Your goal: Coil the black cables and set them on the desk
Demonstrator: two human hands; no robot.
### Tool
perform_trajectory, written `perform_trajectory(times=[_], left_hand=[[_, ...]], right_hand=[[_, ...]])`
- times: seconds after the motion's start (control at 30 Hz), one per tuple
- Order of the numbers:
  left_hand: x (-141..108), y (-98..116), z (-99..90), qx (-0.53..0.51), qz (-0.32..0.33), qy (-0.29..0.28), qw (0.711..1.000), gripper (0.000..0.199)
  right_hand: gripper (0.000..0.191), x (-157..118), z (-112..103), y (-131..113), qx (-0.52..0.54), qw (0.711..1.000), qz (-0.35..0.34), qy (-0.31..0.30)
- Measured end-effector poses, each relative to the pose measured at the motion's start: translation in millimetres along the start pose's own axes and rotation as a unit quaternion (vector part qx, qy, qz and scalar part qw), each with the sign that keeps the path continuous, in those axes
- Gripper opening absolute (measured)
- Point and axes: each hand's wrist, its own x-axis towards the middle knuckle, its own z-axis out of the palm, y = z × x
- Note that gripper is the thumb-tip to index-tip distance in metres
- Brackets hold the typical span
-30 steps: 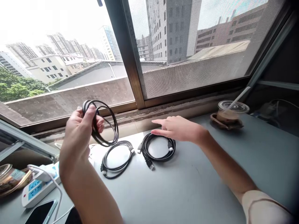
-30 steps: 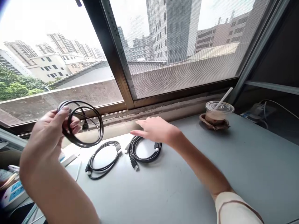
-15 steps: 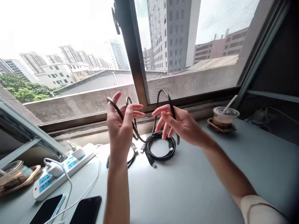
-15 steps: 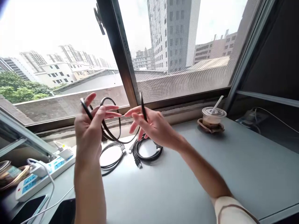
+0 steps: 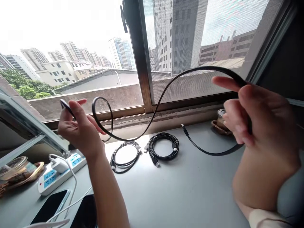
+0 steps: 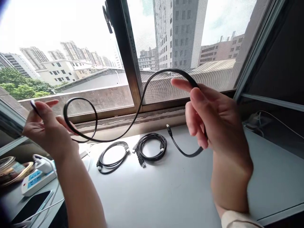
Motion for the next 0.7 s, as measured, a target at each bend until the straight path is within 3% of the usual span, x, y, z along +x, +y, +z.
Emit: perform_trajectory(times=[0.13, 0.2, 0.37, 0.43, 0.53, 0.7], left_hand=[[-12.9, 16.1, 5.1, -0.087, -0.078, -0.023, 0.993, 0.039], [-22.7, 23.4, 10.0, -0.08, -0.073, -0.017, 0.994, 0.045], [-52.0, 28.3, 30.2, -0.064, 0.016, -0.02, 0.998, 0.057], [-64.5, 26.3, 38.1, -0.048, 0.032, -0.041, 0.997, 0.061], [-78.7, 24.4, 47.0, -0.024, 0.027, -0.02, 0.999, 0.06], [-76.1, 32.0, 55.7, -0.032, 0.094, 0.185, 0.978, 0.049]], right_hand=[[0.033, 9.2, 24.4, 11.2, 0.023, 1.0, -0.011, 0.003], [0.041, 15.5, 38.4, 19.9, 0.016, 1.0, -0.009, -0.021], [0.077, 22.4, 68.7, 42.6, 0.011, 0.973, 0.051, -0.225], [0.08, 22.1, 73.9, 46.2, 0.038, 0.965, 0.041, -0.256], [0.073, 23.3, 69.0, 45.1, 0.045, 0.968, 0.023, -0.246], [0.035, 39.3, 35.2, 45.3, -0.041, 0.996, 0.009, -0.074]])
